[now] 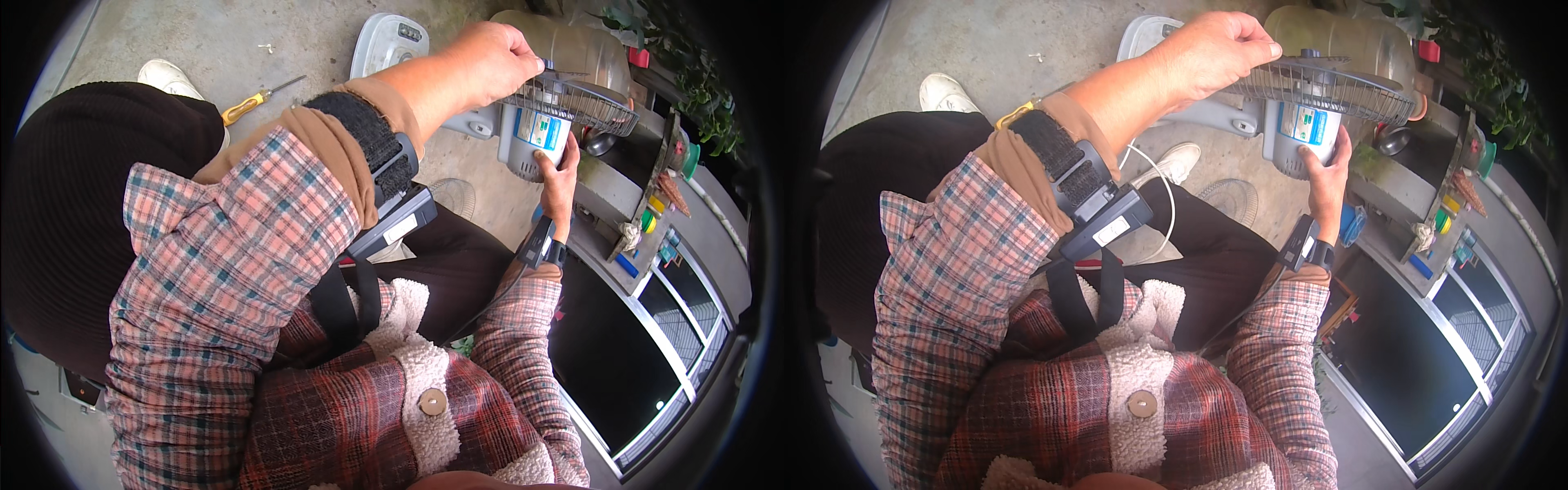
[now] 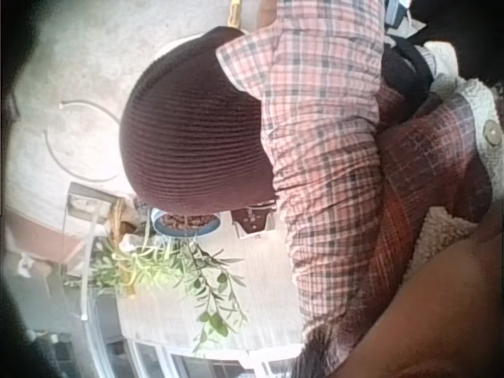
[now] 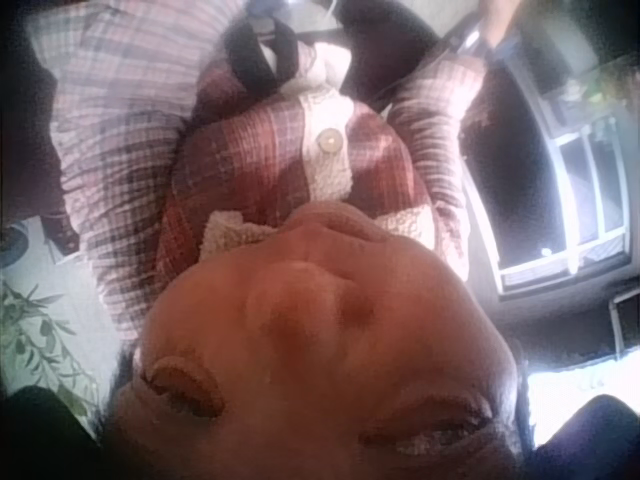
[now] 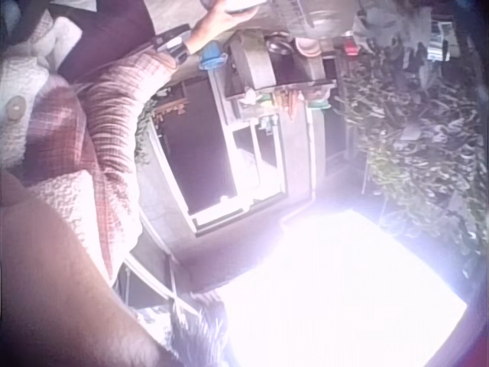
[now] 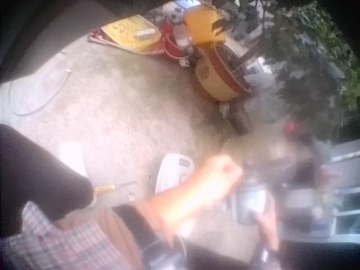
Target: The person assembles a small electric fan by attaching the front grille, inserting the fan blade, and securing the motor housing to the base. They use a screwdriver to tighten screws on the base and neck, then test the fan by turning it on.
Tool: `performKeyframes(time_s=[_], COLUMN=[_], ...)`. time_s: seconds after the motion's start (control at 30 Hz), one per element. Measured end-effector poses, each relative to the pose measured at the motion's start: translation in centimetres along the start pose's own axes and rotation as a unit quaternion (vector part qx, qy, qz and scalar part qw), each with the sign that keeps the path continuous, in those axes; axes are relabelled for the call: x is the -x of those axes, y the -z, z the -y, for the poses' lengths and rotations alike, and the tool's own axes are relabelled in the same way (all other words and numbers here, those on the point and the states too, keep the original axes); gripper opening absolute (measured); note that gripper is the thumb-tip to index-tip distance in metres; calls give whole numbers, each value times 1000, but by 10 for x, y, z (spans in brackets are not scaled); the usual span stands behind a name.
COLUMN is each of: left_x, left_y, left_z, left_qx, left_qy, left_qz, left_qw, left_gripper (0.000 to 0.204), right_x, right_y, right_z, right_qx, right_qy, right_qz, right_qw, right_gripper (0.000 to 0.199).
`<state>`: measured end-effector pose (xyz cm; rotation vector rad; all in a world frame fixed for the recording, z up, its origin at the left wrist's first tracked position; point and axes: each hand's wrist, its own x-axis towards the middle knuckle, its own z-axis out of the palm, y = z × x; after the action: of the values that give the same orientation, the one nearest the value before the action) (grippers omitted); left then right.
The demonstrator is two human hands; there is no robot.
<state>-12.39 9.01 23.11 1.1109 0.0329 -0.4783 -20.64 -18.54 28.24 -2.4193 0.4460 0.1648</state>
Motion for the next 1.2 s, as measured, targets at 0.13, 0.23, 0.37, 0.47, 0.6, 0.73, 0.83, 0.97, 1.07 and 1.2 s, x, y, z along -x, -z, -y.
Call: performKeyframes(time_s=[0.13,0.23,0.37,0.47,0.6,0.73,0.83,0.97,1.07,1.2], left_x=[8,10,11,11,11,11,13,8,-3,-13], left_y=[1,0,0,-1,-1,-1,-1,-1,2,24], left_z=[-9,-11,-11,-10,-10,-12,-12,-7,2,20], left_qx=[8,9,17,11,-1,-6,12,6,24,-5], left_qy=[30,35,31,28,22,26,34,19,2,-8], left_qz=[27,30,32,33,31,30,30,33,5,-15], left_qw=[999,999,999,999,999,999,999,999,1000,1000], left_gripper=[24,24,24,24,24,24,24,25,23,21], right_x=[3,5,6,7,7,8,8,10,9,8], right_y=[2,3,4,4,4,5,5,6,7,11], right_z=[-6,-7,-6,-5,-4,-3,-2,-1,-2,-7], right_qx=[-11,-21,-24,-33,-37,-33,-33,-35,-45,-60], right_qy=[-6,-11,-14,-18,-19,-17,-14,-14,-21,-27], right_qz=[-1,-1,1,3,4,6,6,6,4,3], right_qw=[1000,1000,1000,999,999,999,999,999,999,998], right_gripper=[83,84,84,84,84,84,83,83,83,83])
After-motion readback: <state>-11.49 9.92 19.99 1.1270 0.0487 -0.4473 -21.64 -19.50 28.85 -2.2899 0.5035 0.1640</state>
